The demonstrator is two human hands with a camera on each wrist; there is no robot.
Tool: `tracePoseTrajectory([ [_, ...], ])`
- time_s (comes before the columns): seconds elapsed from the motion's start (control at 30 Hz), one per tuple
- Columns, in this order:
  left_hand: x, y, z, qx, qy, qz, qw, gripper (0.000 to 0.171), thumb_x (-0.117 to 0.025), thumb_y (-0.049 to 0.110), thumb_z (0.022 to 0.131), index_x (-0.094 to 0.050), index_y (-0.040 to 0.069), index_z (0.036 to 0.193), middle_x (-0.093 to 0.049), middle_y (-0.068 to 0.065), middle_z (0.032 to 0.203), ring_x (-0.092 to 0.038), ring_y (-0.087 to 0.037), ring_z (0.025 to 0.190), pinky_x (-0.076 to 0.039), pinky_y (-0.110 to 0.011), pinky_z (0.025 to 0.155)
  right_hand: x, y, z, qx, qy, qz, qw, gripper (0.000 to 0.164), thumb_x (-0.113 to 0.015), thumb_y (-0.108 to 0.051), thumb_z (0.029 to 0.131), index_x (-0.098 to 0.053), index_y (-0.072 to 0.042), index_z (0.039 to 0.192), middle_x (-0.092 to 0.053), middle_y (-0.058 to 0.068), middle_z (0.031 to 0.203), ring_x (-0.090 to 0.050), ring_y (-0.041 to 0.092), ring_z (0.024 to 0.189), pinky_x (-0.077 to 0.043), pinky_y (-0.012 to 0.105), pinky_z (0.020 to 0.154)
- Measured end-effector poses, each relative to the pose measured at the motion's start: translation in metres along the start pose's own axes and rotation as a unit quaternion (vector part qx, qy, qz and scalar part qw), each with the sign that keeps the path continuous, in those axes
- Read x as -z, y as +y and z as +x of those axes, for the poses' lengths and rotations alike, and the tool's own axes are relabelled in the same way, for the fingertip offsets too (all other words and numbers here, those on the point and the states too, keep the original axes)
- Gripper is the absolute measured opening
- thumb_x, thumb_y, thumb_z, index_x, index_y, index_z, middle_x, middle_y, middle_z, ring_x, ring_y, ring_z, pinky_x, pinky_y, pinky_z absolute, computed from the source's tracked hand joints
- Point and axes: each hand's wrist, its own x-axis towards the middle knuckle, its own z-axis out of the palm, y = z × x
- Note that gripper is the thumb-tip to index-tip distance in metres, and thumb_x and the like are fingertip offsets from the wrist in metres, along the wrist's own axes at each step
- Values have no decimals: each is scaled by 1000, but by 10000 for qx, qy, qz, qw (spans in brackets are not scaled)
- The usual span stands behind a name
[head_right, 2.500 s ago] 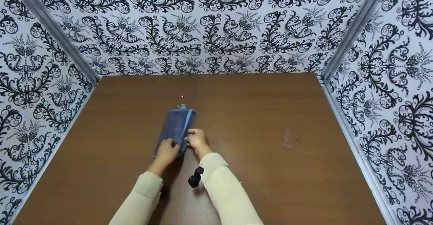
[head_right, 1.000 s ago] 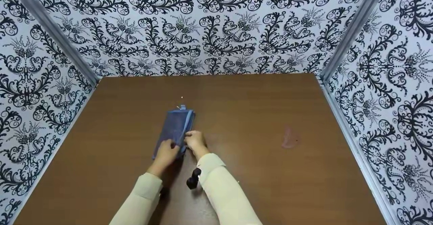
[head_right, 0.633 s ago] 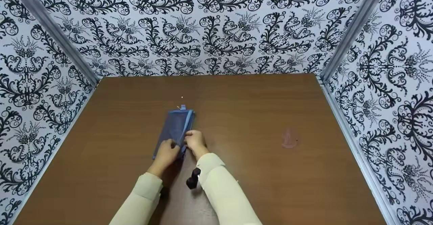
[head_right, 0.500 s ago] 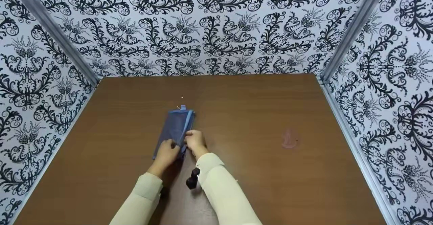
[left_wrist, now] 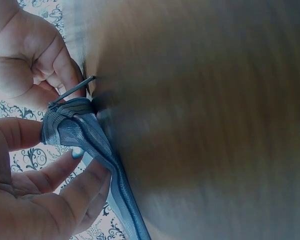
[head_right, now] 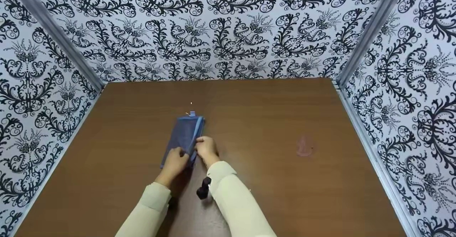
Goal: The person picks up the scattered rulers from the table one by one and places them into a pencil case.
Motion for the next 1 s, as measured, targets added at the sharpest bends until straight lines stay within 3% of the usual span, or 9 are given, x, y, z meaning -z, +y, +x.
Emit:
tracePoseTrajectory([
  [0.27, 0, 0, 0, -23, 35, -54, 10000, 28, -61, 11, 84, -62, -7, 105, -55, -24, 107, -53, -41, 104, -44, -50, 91, 5, -105, -105, 385, 103, -159, 9991, 27, -59, 12, 77, -67, -1, 99, -70, 9, 80, -68, 18, 69, -56, 35, 55],
  [0.43, 0, 0, 0, -61, 100, -61, 9999, 27, -60, 10, 82, -62, -8, 102, -56, -25, 107, -52, -44, 104, -43, -51, 91, 13, -111, -112, 753, -38, -129, 9971, 29, -58, 12, 76, -67, -2, 100, -70, 8, 82, -67, 16, 70, -56, 34, 56],
  [0.47, 0, 0, 0, -64, 117, -52, 9999, 27, -60, 10, 82, -62, -8, 102, -56, -25, 107, -52, -43, 103, -43, -51, 91, 14, -99, -98, 809, -71, -69, 9967, 28, -61, 10, 76, -68, -5, 97, -69, 5, 80, -66, 14, 68, -55, 32, 54],
  [0.53, -1, 0, 0, -95, 152, -41, 9998, 27, -60, 10, 82, -62, -8, 101, -56, -25, 106, -53, -43, 103, -44, -51, 91, 18, -96, -94, 1026, -106, -48, 9947, 29, -63, 9, 74, -70, -8, 97, -68, 2, 80, -65, 12, 67, -54, 29, 53],
  [0.77, -1, 1, -1, -96, 173, 4, 9998, 26, -61, 10, 81, -63, -8, 99, -57, -24, 102, -54, -43, 101, -45, -51, 90, 27, -139, -135, 1621, -54, -473, 9856, 31, -64, 11, 73, -70, -4, 100, -68, 8, 83, -65, 18, 72, -53, 32, 57],
  [0.83, -1, 1, -1, -62, 161, -11, 9999, 26, -61, 10, 81, -63, -7, 100, -56, -24, 103, -53, -43, 102, -45, -50, 90, 31, -128, -125, 1869, -74, -536, 9809, 32, -63, 11, 73, -70, -4, 100, -69, 8, 83, -65, 17, 74, -53, 29, 57],
  [0.9, -1, 1, -1, -46, 162, -27, 9999, 26, -61, 10, 81, -63, -7, 100, -56, -23, 102, -53, -42, 102, -45, -50, 90, 35, -110, -102, 1792, 13, -782, 9807, 33, -64, 11, 73, -70, -5, 101, -69, 8, 85, -66, 18, 77, -54, 30, 60],
  [0.97, -1, 0, -1, -43, 164, -36, 9998, 26, -61, 10, 81, -63, -7, 100, -56, -23, 102, -53, -42, 102, -45, -51, 90, 43, -64, -56, 2102, -26, -776, 9746, 36, -66, 9, 71, -71, -11, 101, -69, 3, 84, -66, 14, 76, -53, 26, 56],
  [1.0, -1, 0, -1, -41, 160, -39, 9999, 26, -61, 10, 81, -63, -7, 100, -56, -23, 102, -53, -42, 102, -45, -51, 90, 47, -43, -32, 2040, -30, -828, 9755, 38, -69, 8, 70, -71, -14, 101, -69, 3, 85, -66, 15, 77, -54, 28, 57],
])
